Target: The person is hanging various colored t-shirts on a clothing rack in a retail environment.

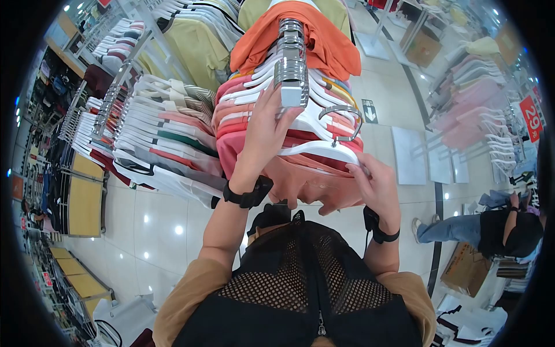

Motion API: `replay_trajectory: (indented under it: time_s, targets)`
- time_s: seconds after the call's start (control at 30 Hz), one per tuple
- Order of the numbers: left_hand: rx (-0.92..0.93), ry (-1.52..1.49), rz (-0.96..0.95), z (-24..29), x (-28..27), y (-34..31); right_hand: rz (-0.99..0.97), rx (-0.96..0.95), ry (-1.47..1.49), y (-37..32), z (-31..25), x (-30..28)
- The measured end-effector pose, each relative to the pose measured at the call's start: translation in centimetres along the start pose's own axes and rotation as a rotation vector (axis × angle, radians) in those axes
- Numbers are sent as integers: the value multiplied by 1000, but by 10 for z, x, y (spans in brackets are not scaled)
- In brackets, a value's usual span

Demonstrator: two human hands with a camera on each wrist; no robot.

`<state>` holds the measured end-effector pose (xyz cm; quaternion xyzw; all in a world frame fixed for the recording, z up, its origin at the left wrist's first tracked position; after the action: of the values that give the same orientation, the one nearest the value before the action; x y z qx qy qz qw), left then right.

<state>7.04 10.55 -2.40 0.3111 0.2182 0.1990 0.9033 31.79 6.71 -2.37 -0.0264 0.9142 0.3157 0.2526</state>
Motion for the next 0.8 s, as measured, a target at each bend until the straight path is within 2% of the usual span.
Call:
replay_trajectory:
  time_s: [0.13, 0.2, 0.3, 0.33, 0.43, 0.47, 0.63, 0.7, 0.73, 0.8]
  targets:
    - [-46, 32, -11, -11, -1, 3, -18, -34, -12, 13, -9, 5]
    - [-292, -147, -47, -22, -1, 2, -24, -70, -47, 21, -14, 9]
    - [-310, -102, -139, -1, -9, 5, -27, -66, -9, 31, -21, 16]
    - [-194, -97, -69, -1, -21, 6, -22, -72, -6, 37, -23, 23]
    - [-200, -110, -38, 14, -40, 6, 36, -157, 117, 50, -27, 38]
    - [-100, -35, -30, 16, -45, 7, 27, -195, 97, 50, -29, 43]
    - [-126, 88, -24, 2, -62, -1, -54, -232, 0, 45, -23, 56]
    - [-109, 102, -7, 4, -65, 1, -252, -137, -5, 38, -14, 72]
    - [-61, 95, -12, 9, -65, 4, -252, -141, -4, 38, -16, 70]
    - [-13, 87, -15, 17, -65, 12, -347, 47, -1, 35, -5, 72]
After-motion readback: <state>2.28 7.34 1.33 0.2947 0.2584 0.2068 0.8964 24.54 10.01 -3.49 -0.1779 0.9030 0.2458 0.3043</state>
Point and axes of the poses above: each hand's wrist, its own y-axis towards the middle knuckle, its own x-axis out of the palm, z = x × y, the point moved 9 cm from there along y, towards the middle knuckle, and after that the axes turned 12 degrees about z, right-handed, at the moved point
